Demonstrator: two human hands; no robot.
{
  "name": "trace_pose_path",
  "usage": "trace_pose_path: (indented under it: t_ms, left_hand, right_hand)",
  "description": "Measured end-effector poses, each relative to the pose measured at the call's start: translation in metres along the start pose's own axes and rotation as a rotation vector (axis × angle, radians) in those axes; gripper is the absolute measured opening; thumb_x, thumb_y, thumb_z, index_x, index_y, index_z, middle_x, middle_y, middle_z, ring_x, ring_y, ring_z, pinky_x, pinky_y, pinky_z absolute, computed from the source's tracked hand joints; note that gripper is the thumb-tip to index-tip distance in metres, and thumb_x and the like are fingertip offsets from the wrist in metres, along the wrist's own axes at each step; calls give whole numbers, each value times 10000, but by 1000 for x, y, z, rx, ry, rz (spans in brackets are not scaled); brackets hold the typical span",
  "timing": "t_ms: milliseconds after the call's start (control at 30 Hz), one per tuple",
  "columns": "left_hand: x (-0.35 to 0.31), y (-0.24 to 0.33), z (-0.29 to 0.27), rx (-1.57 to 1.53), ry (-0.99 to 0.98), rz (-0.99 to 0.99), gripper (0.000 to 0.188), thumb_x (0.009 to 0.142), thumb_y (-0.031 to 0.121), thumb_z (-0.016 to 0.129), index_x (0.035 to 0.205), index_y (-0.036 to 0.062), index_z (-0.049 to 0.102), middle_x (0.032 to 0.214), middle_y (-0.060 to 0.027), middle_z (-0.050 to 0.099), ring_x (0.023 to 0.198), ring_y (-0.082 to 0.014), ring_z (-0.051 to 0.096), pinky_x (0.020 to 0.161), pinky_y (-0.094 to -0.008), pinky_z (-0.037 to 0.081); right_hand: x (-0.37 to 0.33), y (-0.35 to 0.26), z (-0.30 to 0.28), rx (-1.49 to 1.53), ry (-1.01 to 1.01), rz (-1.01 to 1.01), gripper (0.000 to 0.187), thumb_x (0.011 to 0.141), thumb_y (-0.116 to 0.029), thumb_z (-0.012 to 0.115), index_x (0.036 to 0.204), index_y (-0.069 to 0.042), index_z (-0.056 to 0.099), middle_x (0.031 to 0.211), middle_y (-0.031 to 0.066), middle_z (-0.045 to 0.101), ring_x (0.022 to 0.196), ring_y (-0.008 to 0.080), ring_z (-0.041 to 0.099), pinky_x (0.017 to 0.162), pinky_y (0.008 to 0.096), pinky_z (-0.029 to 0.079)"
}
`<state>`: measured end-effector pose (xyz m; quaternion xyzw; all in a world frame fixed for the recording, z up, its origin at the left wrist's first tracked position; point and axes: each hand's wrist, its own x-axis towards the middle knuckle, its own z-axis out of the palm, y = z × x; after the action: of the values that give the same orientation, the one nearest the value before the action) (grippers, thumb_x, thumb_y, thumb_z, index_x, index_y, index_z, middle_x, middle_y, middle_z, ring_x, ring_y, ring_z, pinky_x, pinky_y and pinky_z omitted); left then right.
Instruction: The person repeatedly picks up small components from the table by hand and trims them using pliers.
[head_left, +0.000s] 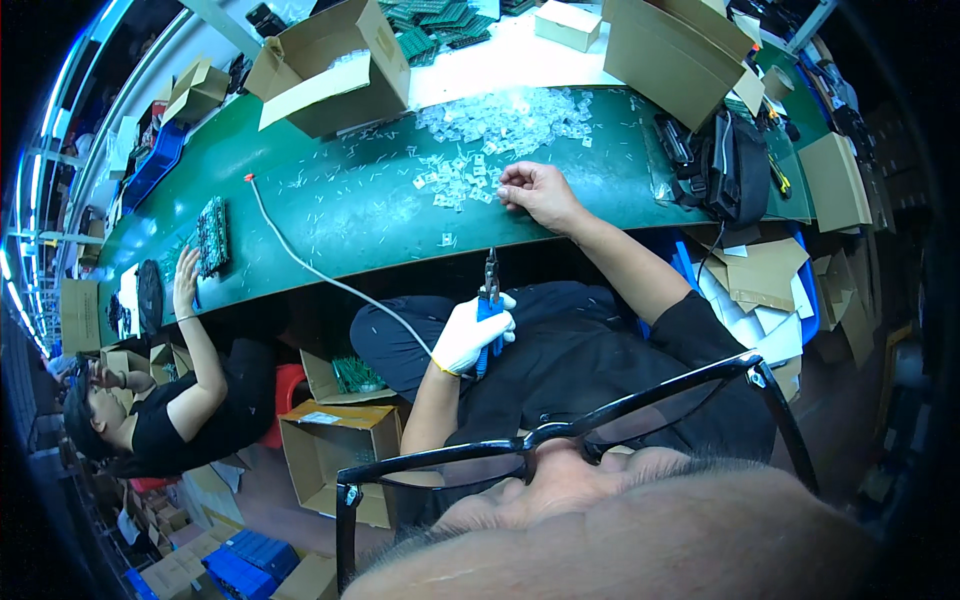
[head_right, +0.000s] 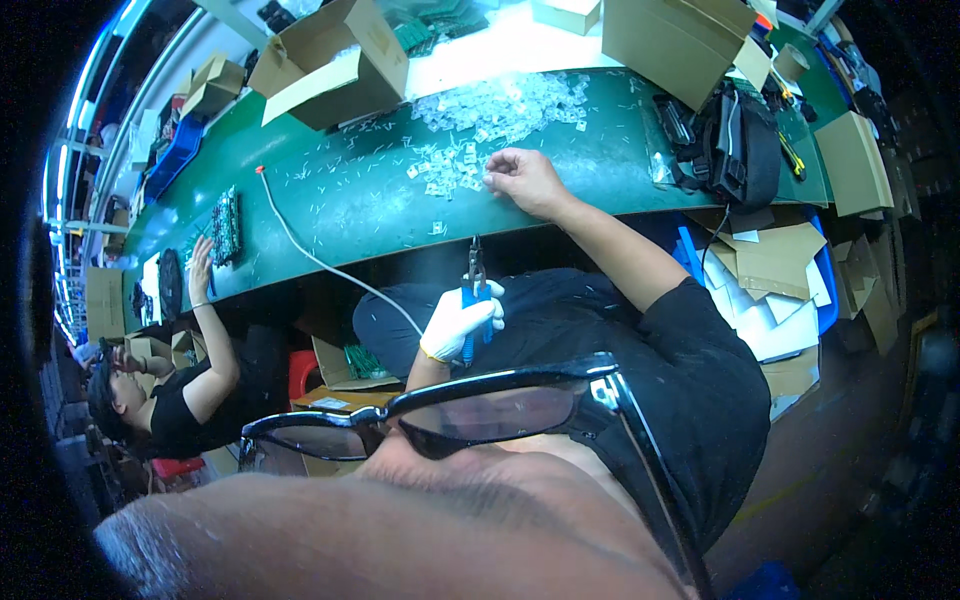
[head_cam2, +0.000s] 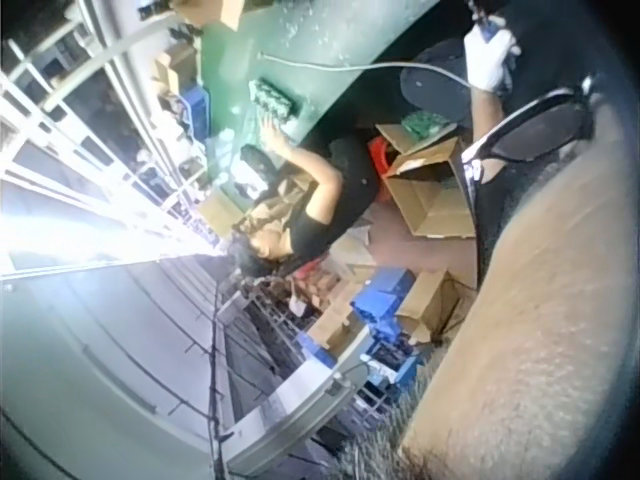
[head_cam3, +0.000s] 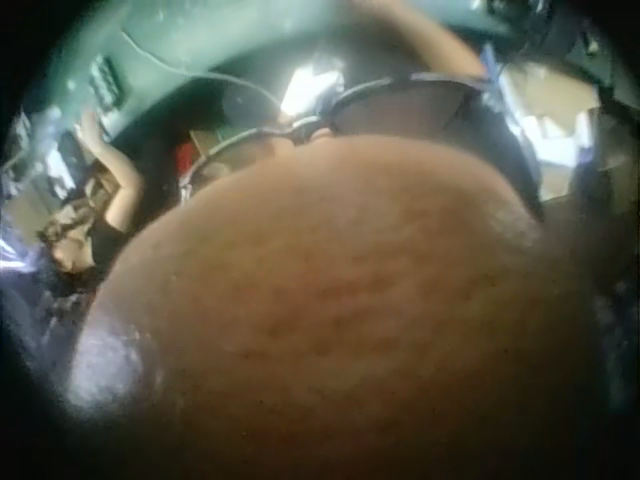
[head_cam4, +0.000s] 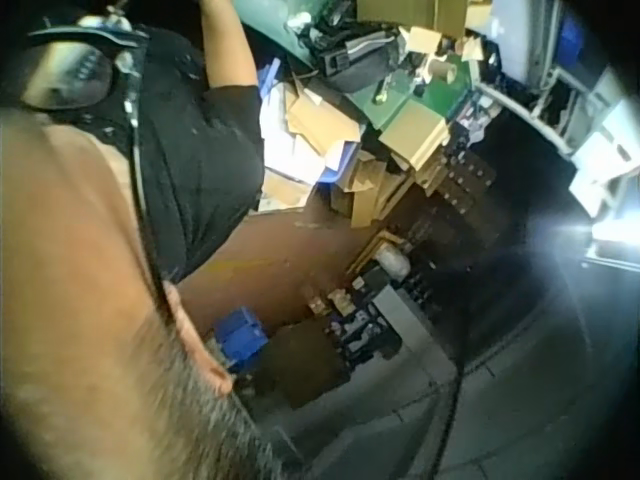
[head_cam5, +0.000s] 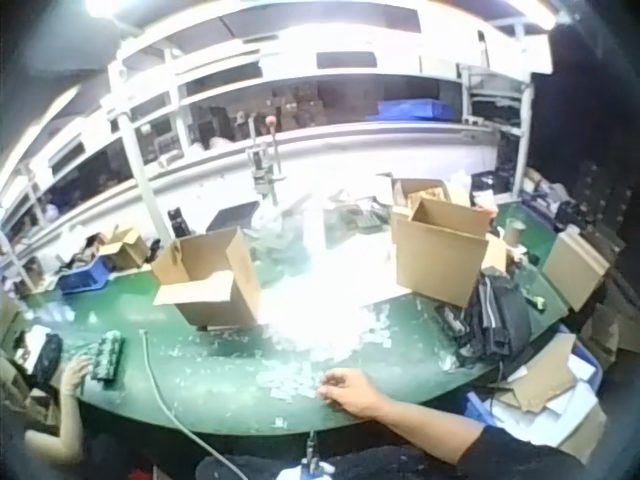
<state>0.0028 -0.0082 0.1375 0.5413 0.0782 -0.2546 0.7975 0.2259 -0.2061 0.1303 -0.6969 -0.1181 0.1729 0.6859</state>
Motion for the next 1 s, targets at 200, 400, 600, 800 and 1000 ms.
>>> trace_pose_path:
  t_ms: [200,400,600,800,1000]
  left_hand:
    - [-5,-4,-2,-9,17,12,345,993,142,751,1274,-30,651,959,-68,724,846,-147,722,783,-296,579]
    - [-3,0,-1,-19,12,7,343,988,123,750,1273,-41,650,956,-75,725,845,-152,722,794,-301,588]
    - [0,-1,1,-23,-6,9,350,989,129,756,1280,-37,652,957,-78,723,851,-152,719,800,-301,587]
    - [-6,-3,0,-26,11,11,350,993,132,756,1284,-31,650,965,-71,719,860,-148,716,794,-297,575]
    - [2,5,-1,1,-33,7,451,978,190,784,1340,-30,631,1028,-77,716,947,-181,717,869,-335,582]
  right_hand:
    - [-6,-35,-22,-619,263,-305,287,907,-186,786,1133,-11,753,1148,178,762,1004,341,743,920,435,588]
    - [6,-25,-95,-1140,612,-423,311,880,-156,793,1173,-63,746,1134,176,740,1059,376,689,968,485,553]
    - [10,-6,-123,-1094,557,-244,295,884,-136,790,1164,-64,732,1113,161,743,1055,369,694,954,496,553]
    - [-1,-7,-100,-759,496,-326,340,897,-38,747,1234,-43,704,1057,132,736,1008,289,717,902,411,585]
    - [-30,-12,-51,22,188,-166,545,865,97,776,1373,-6,607,1083,24,663,996,117,660,904,296,594]
